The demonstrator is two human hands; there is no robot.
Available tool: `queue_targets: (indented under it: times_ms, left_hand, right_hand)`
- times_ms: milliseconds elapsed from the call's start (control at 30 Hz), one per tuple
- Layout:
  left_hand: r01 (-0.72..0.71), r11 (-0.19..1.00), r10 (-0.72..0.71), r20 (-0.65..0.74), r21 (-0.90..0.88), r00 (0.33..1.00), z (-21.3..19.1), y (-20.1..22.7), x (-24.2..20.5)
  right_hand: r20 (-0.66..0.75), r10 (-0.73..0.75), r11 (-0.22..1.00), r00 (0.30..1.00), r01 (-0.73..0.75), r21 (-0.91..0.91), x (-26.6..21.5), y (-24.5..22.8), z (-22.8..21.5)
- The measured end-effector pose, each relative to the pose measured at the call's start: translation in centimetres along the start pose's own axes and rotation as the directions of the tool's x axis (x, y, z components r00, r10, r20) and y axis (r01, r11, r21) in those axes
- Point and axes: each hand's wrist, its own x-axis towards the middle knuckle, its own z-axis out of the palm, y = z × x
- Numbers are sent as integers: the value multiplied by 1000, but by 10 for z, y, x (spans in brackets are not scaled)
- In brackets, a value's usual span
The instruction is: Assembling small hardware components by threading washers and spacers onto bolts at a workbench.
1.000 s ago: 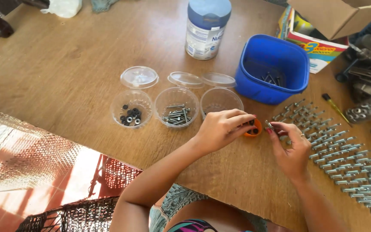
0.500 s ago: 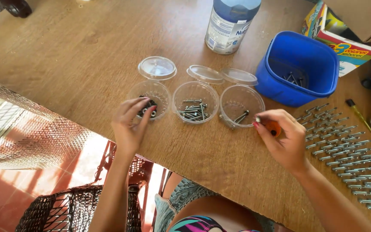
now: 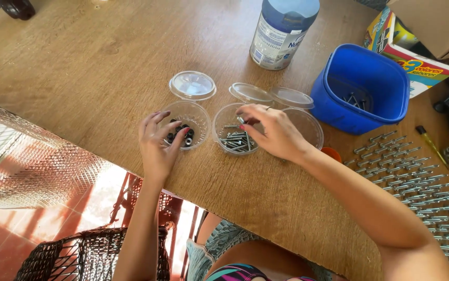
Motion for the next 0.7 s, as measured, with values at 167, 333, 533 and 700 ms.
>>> queue_targets:
  times_ms: [167,333,533,700]
  left_hand:
    - [10,999,-10,-16,-32,1000,-3,6,-1]
    - [-25,997,26,11,-78,1000,-3,19,6]
    - [-91,986,96,33,-136,995,4,56,22]
    - [-208,957,242,163,-201,956,25,91,34]
  right_hand:
    - [182,62,994,981,-44,-100,4,16,13]
    - [82,-24,997,996,30,-71,-3,17,9]
    - [-198,-72,989,978,45,-142,-40,12,-39]
    - [-402,77,980,912,-144,-140,-110,31,-77]
